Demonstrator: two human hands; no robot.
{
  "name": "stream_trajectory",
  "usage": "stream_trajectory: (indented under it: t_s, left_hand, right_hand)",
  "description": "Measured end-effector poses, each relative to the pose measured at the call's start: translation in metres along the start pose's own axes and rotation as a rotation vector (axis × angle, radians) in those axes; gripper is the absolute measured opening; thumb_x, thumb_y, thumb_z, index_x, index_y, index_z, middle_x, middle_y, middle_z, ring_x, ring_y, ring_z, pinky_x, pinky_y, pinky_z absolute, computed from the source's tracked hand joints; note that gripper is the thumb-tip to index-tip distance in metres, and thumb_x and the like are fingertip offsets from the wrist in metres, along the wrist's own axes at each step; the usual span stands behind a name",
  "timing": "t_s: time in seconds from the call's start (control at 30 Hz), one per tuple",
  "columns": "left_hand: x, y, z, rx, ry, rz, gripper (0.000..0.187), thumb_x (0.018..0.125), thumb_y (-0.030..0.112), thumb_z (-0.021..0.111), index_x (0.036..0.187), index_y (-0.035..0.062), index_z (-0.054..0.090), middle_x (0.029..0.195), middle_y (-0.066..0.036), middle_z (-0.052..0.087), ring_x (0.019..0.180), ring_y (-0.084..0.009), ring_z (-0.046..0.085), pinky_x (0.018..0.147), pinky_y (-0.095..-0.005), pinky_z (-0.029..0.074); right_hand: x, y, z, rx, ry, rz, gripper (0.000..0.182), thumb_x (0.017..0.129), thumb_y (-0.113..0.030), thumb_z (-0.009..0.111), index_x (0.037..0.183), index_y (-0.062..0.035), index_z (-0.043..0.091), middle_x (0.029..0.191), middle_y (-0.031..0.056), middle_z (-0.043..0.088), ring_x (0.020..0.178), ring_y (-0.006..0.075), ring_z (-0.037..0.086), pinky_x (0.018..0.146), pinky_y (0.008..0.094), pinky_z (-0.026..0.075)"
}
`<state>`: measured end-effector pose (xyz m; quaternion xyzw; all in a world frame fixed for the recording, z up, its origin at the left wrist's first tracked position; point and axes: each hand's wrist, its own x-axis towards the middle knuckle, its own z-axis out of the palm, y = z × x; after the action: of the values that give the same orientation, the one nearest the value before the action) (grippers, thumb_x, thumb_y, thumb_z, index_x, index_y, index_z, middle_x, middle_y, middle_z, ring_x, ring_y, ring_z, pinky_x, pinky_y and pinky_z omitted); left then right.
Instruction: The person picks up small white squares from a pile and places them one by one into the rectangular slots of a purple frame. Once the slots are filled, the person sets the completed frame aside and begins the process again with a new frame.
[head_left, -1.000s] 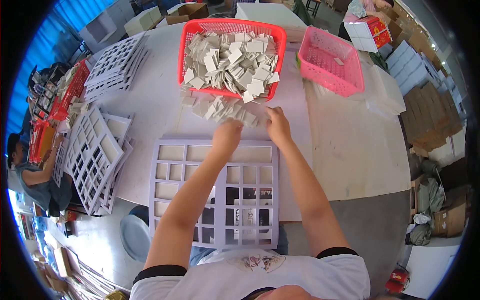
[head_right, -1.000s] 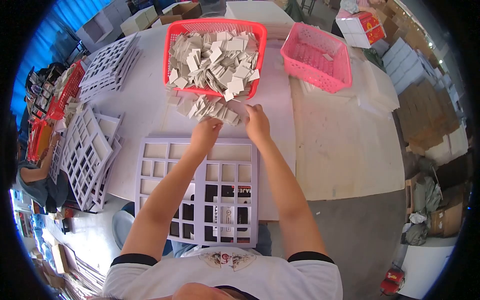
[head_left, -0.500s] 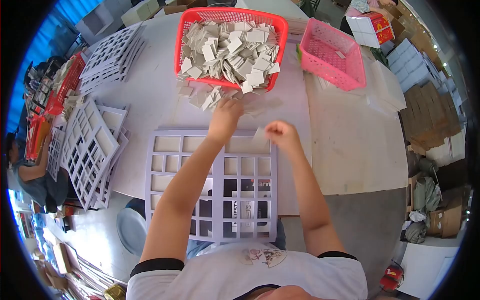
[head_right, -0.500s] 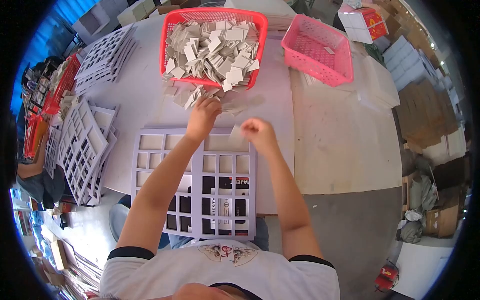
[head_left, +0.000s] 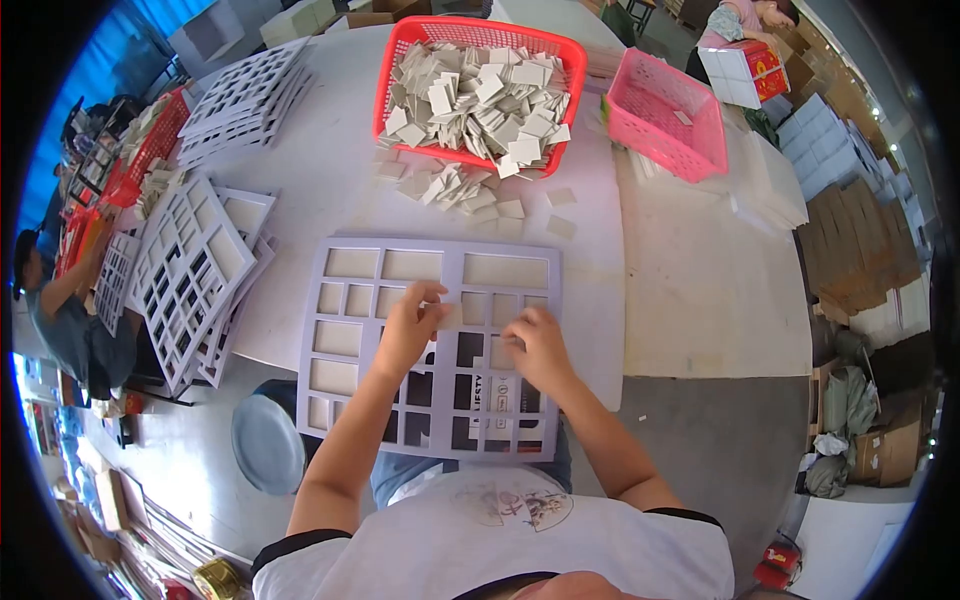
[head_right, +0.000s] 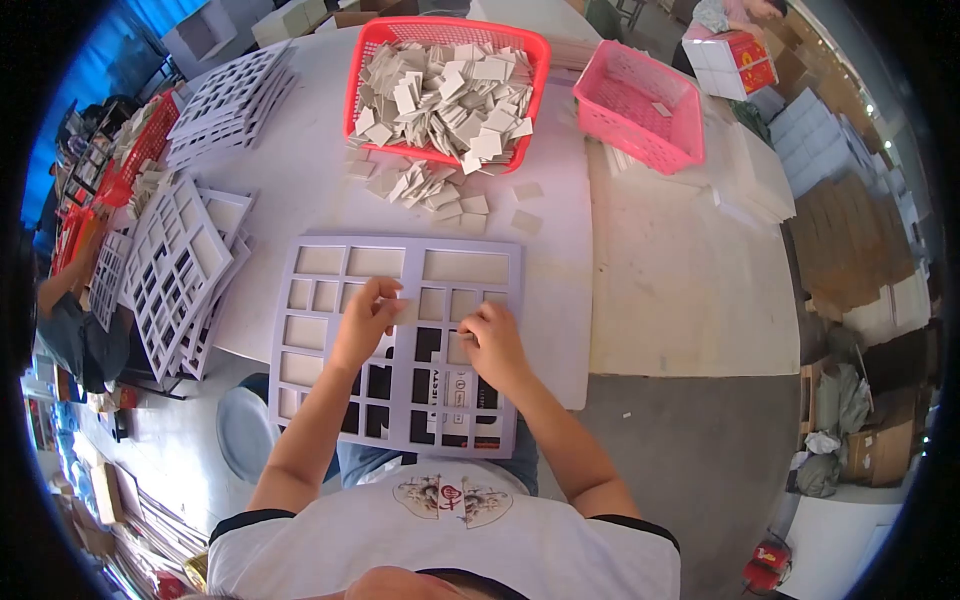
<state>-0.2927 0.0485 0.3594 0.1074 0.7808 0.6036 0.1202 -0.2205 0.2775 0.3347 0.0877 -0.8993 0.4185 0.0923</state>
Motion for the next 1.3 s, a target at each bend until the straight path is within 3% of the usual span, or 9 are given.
stream_trajectory:
  t_s: [0.07, 0.27, 0.37, 0.47, 0.6, 0.8, 0.9, 0.97, 1.3]
  left_hand:
    - [-0.004, -0.008, -0.002, 0.178, -0.035, 0.17, 0.03, 0.09, 0.0, 0.06, 0.12, 0.0049, 0.059, 0.086, -0.007, 0.06, 0.076, -0.0136, 0.058, 0.071, -0.0289, 0.049]
    - [-0.009, 0.014, 0.005, 0.25, -0.227, -0.054, 0.027, 0.085, -0.003, 0.061, 0.11, 0.006, 0.067, 0.102, -0.018, 0.068, 0.09, -0.0321, 0.065, 0.081, -0.0359, 0.051]
    - [-0.004, 0.003, 0.008, 0.371, -0.286, 0.183, 0.02, 0.084, -0.001, 0.064, 0.104, 0.004, 0.067, 0.101, -0.016, 0.067, 0.09, -0.0359, 0.064, 0.081, -0.0384, 0.051]
    - [-0.004, 0.0, 0.016, 0.463, -0.278, 0.329, 0.019, 0.083, 0.002, 0.067, 0.102, 0.0043, 0.068, 0.096, -0.014, 0.067, 0.085, -0.0336, 0.065, 0.078, -0.038, 0.052]
    - [-0.011, -0.004, 0.021, 0.488, -0.226, 0.23, 0.018, 0.083, 0.003, 0.067, 0.101, 0.0053, 0.068, 0.094, -0.014, 0.065, 0.086, -0.0347, 0.064, 0.077, -0.0394, 0.052]
    - [-0.025, -0.009, 0.03, 0.628, -0.053, 0.423, 0.015, 0.082, 0.002, 0.065, 0.097, 0.0034, 0.069, 0.101, -0.012, 0.062, 0.097, -0.0316, 0.061, 0.083, -0.0396, 0.051]
    - [-0.034, -0.011, 0.029, 0.71, -0.09, 0.449, 0.013, 0.082, 0.001, 0.065, 0.094, 0.0025, 0.068, 0.104, -0.012, 0.06, 0.103, -0.0313, 0.058, 0.085, -0.0402, 0.05]
    - [-0.033, -0.013, 0.03, 0.682, -0.097, 0.48, 0.012, 0.081, 0.001, 0.066, 0.093, 0.0022, 0.068, 0.102, -0.013, 0.061, 0.099, -0.0326, 0.059, 0.084, -0.0409, 0.05]
    - [0.087, 0.002, 0.048, 0.463, 0.067, 0.484, 0.009, 0.082, 0.002, 0.065, 0.091, 0.0008, 0.067, 0.091, -0.015, 0.063, 0.091, -0.0363, 0.062, 0.08, -0.0428, 0.05]
  right_hand:
    - [-0.002, -0.007, 0.002, -0.11, 0.125, -0.086, 0.015, 0.075, -0.001, 0.072, 0.087, -0.0019, 0.063, 0.088, 0.0123, 0.062, 0.093, 0.033, 0.058, 0.083, 0.0401, 0.047]
    - [0.063, 0.059, -0.028, -0.137, 0.243, -0.025, 0.018, 0.083, -0.007, 0.068, 0.1, -0.0033, 0.063, 0.109, 0.0163, 0.059, 0.105, 0.035, 0.055, 0.092, 0.043, 0.046]
    - [0.113, 0.112, -0.033, -0.362, 0.398, 0.14, 0.03, 0.084, -0.009, 0.069, 0.113, -0.0053, 0.063, 0.117, 0.0166, 0.056, 0.108, 0.036, 0.054, 0.092, 0.0435, 0.047]
    - [0.128, 0.144, -0.032, -0.536, 0.248, 0.248, 0.034, 0.081, -0.009, 0.071, 0.114, -0.0052, 0.061, 0.118, 0.0175, 0.054, 0.108, 0.0363, 0.054, 0.092, 0.0433, 0.047]
    - [0.136, 0.139, -0.045, -0.392, 0.073, 0.357, 0.03, 0.079, -0.005, 0.07, 0.108, -0.0059, 0.06, 0.103, 0.0129, 0.061, 0.101, 0.0334, 0.058, 0.083, 0.0446, 0.05]
    - [0.116, 0.106, -0.056, -0.464, 0.549, -0.015, 0.027, 0.082, -0.001, 0.064, 0.109, -0.0052, 0.064, 0.092, 0.011, 0.066, 0.077, 0.027, 0.065, 0.068, 0.039, 0.051]
    - [0.087, 0.067, -0.076, 0.401, 0.349, 0.432, 0.02, 0.088, -0.002, 0.061, 0.107, -0.0042, 0.067, 0.084, 0.0061, 0.066, 0.062, 0.0134, 0.062, 0.058, 0.0281, 0.047]
    - [0.057, 0.056, -0.075, 0.677, 0.169, 0.492, 0.014, 0.088, -0.004, 0.064, 0.102, -0.0017, 0.067, 0.077, 0.0019, 0.063, 0.061, 0.009, 0.057, 0.056, 0.0227, 0.044]
    - [-0.027, 0.022, -0.035, 0.247, -0.005, 0.345, 0.011, 0.083, 0.0, 0.067, 0.094, -0.0026, 0.067, 0.083, 0.0053, 0.062, 0.073, 0.0163, 0.06, 0.065, 0.029, 0.049]
